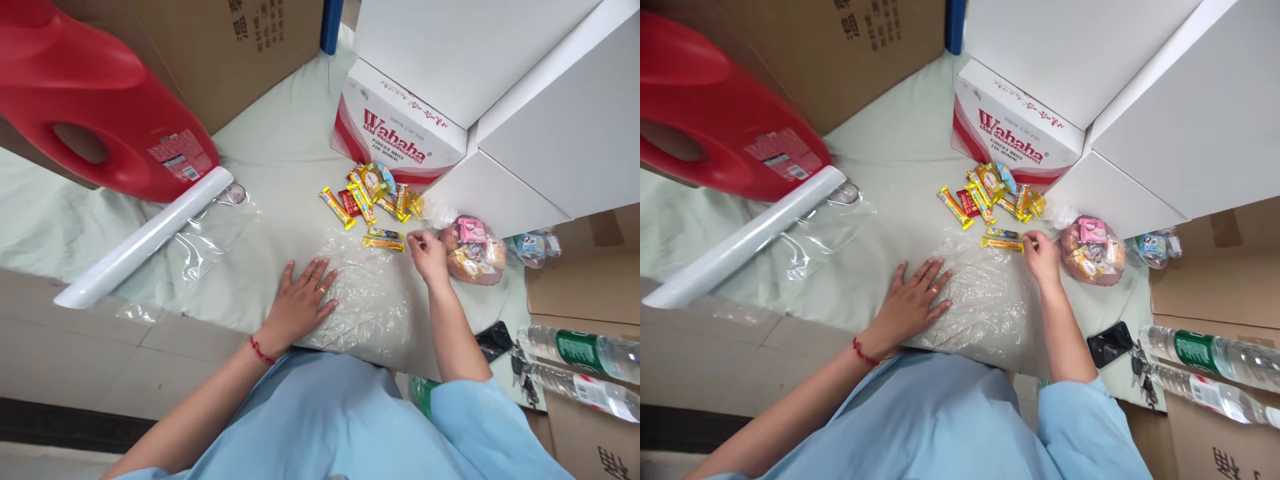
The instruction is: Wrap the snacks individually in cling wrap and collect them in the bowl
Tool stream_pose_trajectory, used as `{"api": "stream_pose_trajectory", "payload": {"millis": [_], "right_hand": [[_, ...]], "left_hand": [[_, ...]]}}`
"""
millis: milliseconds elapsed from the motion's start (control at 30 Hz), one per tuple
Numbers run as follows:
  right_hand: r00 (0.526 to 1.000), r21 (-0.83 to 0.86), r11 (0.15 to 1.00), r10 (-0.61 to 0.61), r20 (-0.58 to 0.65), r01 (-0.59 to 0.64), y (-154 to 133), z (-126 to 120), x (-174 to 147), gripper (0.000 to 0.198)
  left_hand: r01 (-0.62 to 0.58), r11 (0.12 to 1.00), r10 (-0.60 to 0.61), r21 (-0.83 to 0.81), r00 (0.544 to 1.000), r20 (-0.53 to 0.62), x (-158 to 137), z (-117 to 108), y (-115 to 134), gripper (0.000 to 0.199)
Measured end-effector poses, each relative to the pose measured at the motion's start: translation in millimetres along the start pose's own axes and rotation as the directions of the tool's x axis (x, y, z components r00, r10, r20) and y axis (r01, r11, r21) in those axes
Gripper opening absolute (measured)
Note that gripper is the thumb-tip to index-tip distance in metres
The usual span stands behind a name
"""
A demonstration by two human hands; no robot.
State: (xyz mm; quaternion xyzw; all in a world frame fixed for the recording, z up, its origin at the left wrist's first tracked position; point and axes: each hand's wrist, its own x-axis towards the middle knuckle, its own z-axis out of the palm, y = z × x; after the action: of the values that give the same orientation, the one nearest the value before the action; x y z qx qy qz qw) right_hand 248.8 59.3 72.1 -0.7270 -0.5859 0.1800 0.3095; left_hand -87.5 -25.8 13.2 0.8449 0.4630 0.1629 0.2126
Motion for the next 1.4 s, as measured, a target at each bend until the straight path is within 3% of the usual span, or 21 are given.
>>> {"api": "stream_pose_trajectory", "payload": {"millis": [100,200,333,433,567,667,800,867,1033,1100,1200,1333,1400], "right_hand": [[0.991,-0.068,0.996,-0.071,-0.116,0.063,-20.3,34.3,67.1,0.032],[0.986,-0.109,0.994,-0.020,-0.167,0.002,-37.8,69.9,117.3,0.029],[0.994,-0.059,0.996,0.054,-0.100,-0.060,-53.2,89.3,133.0,0.022],[0.991,0.044,0.998,-0.043,-0.128,0.049,-57.9,70.0,102.0,0.020],[0.959,0.002,0.964,-0.265,-0.100,0.266,-55.6,23.4,16.1,0.023],[0.920,-0.028,0.923,-0.379,0.101,0.383,-43.3,2.7,-53.7,0.018],[0.826,-0.033,0.899,-0.385,0.413,0.436,-17.9,-2.5,-112.3,0.016],[0.779,0.026,0.895,-0.401,0.482,0.445,-8.9,-2.6,-123.6,0.016],[0.857,0.015,0.906,-0.405,0.319,0.422,-13.3,10.8,-122.2,0.041],[0.850,-0.044,0.900,-0.393,0.350,0.434,-20.7,22.3,-118.8,0.049],[0.832,-0.081,0.887,-0.391,0.393,0.455,-26.4,33.5,-116.8,0.044],[0.841,-0.013,0.881,-0.447,0.305,0.473,-20.5,31.4,-119.2,0.044],[0.832,0.009,0.879,-0.455,0.319,0.477,-16.0,30.3,-121.3,0.044]], "left_hand": [[0.003,0.999,-0.004,-0.041,1.000,-0.012,-0.5,-0.5,0.3,0.060],[0.011,0.997,-0.012,-0.075,1.000,-0.016,-1.0,-1.0,0.5,0.059],[0.015,0.994,-0.018,-0.104,0.999,-0.030,-2.3,-0.2,-0.7,0.059],[0.006,0.994,-0.011,-0.113,0.999,-0.041,-3.2,0.8,-1.6,0.058],[-0.002,0.992,-0.004,-0.122,0.999,-0.049,-2.8,1.0,-2.0,0.059],[0.013,0.991,-0.020,-0.130,0.999,-0.050,-1.5,-0.1,-1.2,0.059],[0.023,0.995,-0.027,-0.093,0.999,-0.038,-0.2,-1.5,0.7,0.057],[0.016,0.998,-0.019,-0.065,0.999,-0.043,-0.2,-1.3,1.2,0.057],[-0.003,1.000,0.004,0.013,0.999,-0.042,-0.7,1.3,-0.4,0.061],[0.002,0.999,-0.001,0.046,0.999,-0.037,-0.7,2.0,-1.2,0.069],[0.016,0.996,-0.014,0.082,1.000,-0.023,-0.9,2.5,-1.7,0.082],[0.019,0.994,-0.019,0.110,1.000,-0.003,-1.2,3.0,-1.2,0.087],[0.015,0.993,-0.016,0.115,1.000,0.001,-0.9,3.1,-1.6,0.087]]}}
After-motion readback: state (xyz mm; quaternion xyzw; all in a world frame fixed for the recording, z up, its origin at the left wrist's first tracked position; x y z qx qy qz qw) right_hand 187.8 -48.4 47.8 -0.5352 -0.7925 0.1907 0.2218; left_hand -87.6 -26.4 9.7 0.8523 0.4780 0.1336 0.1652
